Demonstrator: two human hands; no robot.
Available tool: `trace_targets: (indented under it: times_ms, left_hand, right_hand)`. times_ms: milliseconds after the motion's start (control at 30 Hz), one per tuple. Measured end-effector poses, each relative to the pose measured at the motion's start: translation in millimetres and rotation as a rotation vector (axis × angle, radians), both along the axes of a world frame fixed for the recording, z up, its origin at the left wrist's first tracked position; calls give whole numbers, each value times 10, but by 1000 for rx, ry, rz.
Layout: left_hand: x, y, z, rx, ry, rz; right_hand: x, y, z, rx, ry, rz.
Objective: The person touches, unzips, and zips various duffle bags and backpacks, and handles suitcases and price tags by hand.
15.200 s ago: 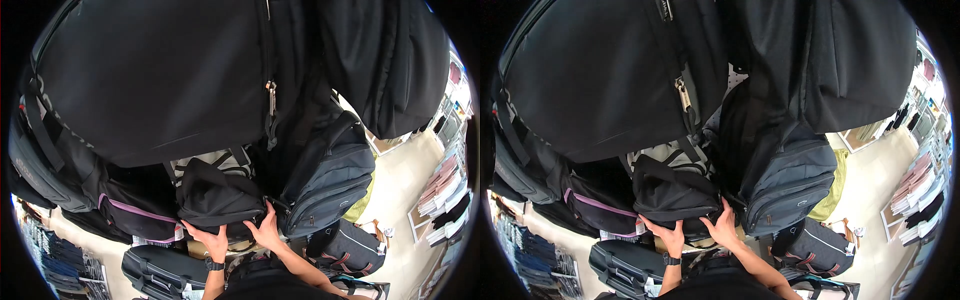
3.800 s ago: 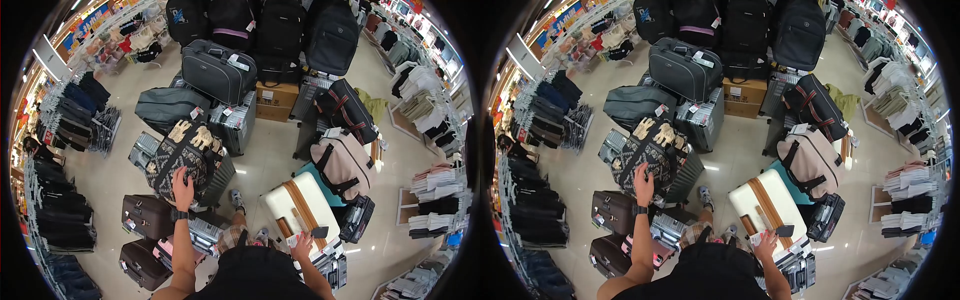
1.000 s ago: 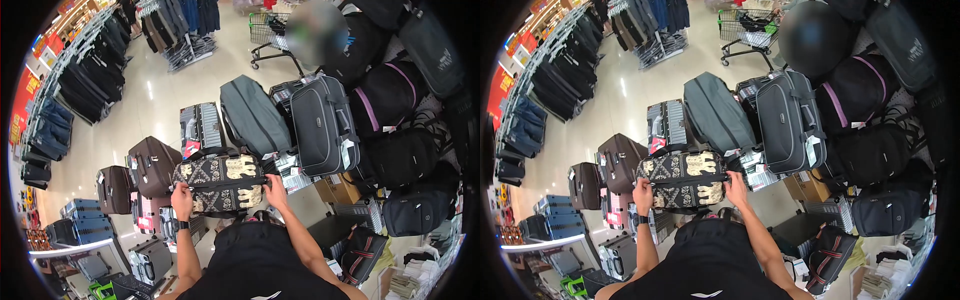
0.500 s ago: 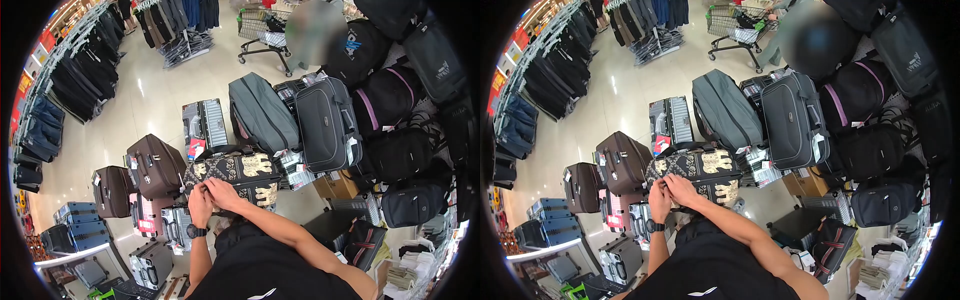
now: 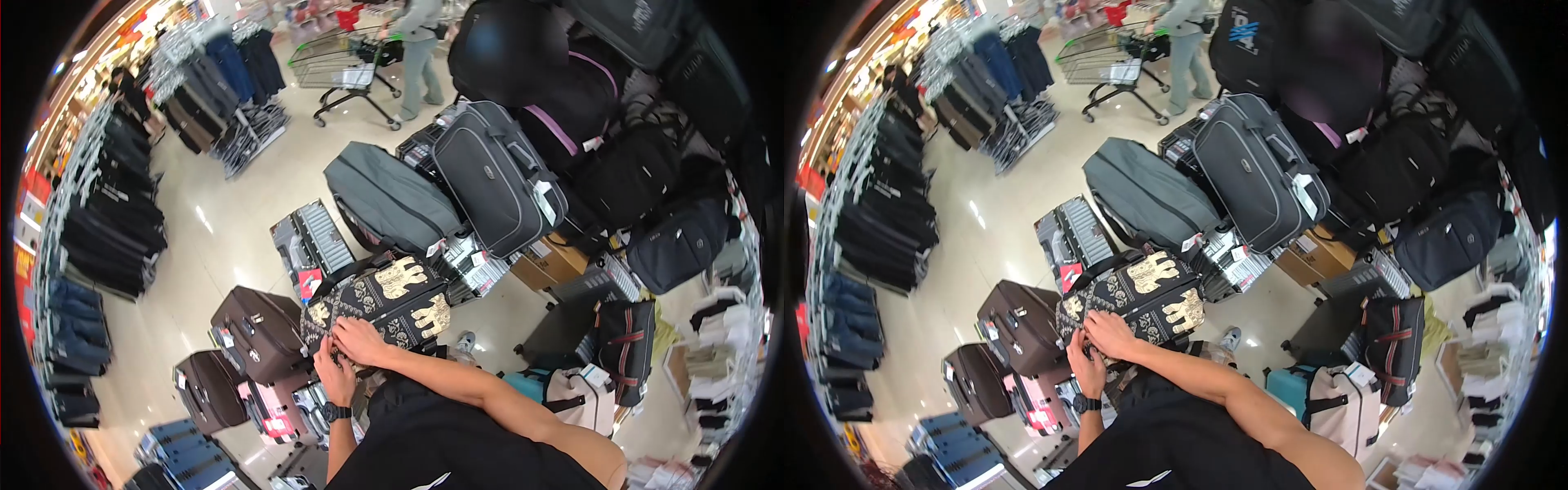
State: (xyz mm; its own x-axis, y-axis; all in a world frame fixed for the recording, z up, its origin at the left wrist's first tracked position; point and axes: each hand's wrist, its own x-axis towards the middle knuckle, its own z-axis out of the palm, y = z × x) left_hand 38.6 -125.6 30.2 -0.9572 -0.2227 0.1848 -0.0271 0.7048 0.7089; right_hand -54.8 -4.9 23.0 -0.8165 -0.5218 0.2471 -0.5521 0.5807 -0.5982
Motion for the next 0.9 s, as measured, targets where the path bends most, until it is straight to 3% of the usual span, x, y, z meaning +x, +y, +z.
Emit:
trace_targets:
  times_ms: [333,500,733,833,900]
  left_hand:
    - [40,-40,-34,-37,41,-94]
    - [61,-31,-119,-162,5,-101]
    - [44,68,-96,-240,36,-95]
    - [28,59,-159,-276,23,-89]
    - [8,89,-220,-323,7,-50]
  right_hand:
    - [-39,62,94,-34,-144,-38]
    - [-91,636,126,59,-189,-258]
    - [-314,1974,81,80,-234,-776]
    - [-382,2292,-6,62,-293,-869]
    - [-366,2356,-41,-19,-306,-802]
